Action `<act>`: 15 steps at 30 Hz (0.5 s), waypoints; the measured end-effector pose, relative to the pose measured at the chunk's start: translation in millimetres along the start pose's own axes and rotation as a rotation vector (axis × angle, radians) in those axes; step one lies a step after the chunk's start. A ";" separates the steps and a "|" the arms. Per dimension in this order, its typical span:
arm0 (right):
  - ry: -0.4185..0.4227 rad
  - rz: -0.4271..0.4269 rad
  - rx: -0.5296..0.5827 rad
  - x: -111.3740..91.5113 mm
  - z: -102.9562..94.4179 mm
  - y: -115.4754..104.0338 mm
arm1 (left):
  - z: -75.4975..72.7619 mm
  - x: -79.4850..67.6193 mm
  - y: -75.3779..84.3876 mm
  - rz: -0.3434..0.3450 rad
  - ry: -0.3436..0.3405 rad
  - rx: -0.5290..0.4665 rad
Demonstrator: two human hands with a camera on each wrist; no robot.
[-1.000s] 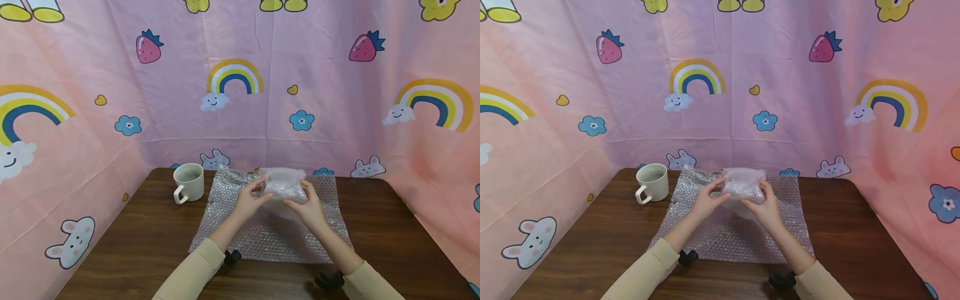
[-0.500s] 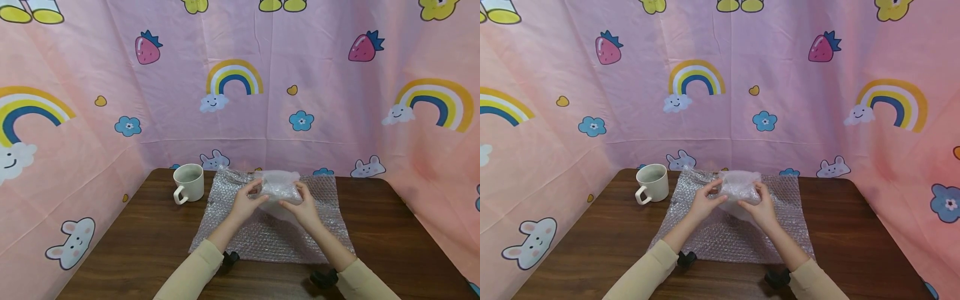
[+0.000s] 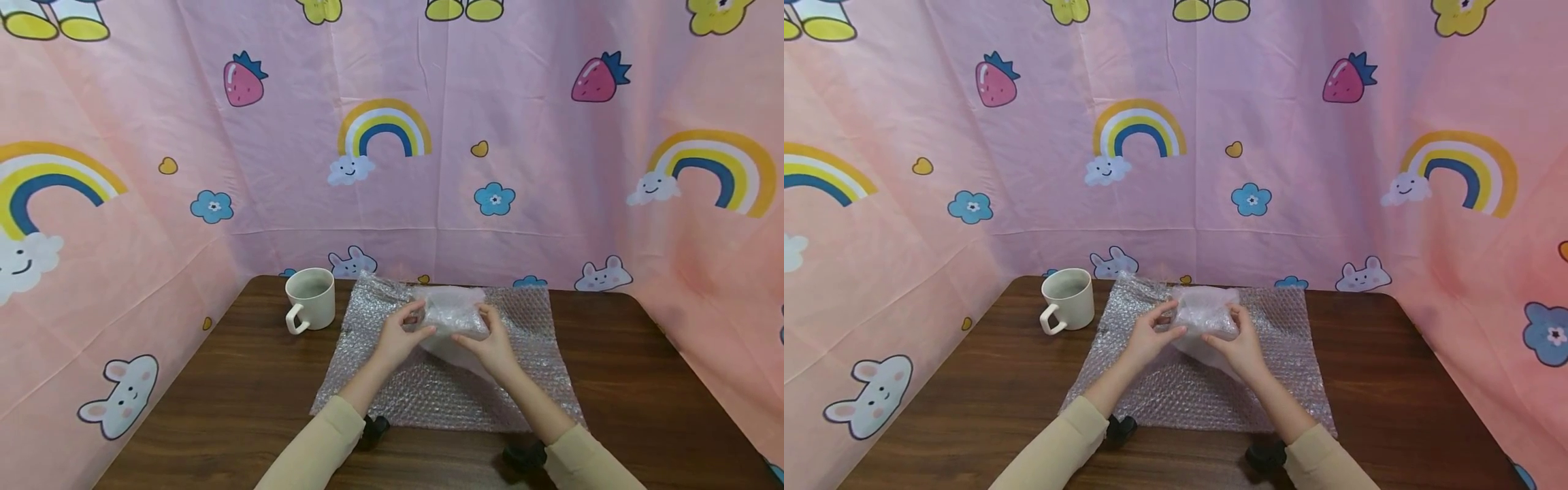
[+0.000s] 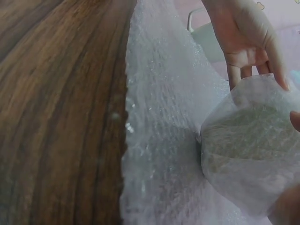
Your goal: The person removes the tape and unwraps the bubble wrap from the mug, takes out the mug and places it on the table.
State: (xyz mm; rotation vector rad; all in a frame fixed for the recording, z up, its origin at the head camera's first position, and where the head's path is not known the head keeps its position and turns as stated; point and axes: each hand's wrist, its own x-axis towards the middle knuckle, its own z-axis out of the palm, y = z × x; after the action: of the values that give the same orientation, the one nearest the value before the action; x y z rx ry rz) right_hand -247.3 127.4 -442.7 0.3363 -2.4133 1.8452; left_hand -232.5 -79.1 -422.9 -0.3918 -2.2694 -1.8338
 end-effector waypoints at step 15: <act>-0.031 -0.034 -0.088 -3.6 -3.8 5.3 | 0.9 4.3 -24.4 -0.054 -0.025 -0.015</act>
State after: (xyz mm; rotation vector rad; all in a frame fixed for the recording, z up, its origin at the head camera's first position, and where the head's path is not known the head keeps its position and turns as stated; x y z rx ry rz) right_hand -245.2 132.8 -447.4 0.3993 -2.4830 1.7269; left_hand -244.5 -82.7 -444.3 -0.3620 -2.3061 -1.8827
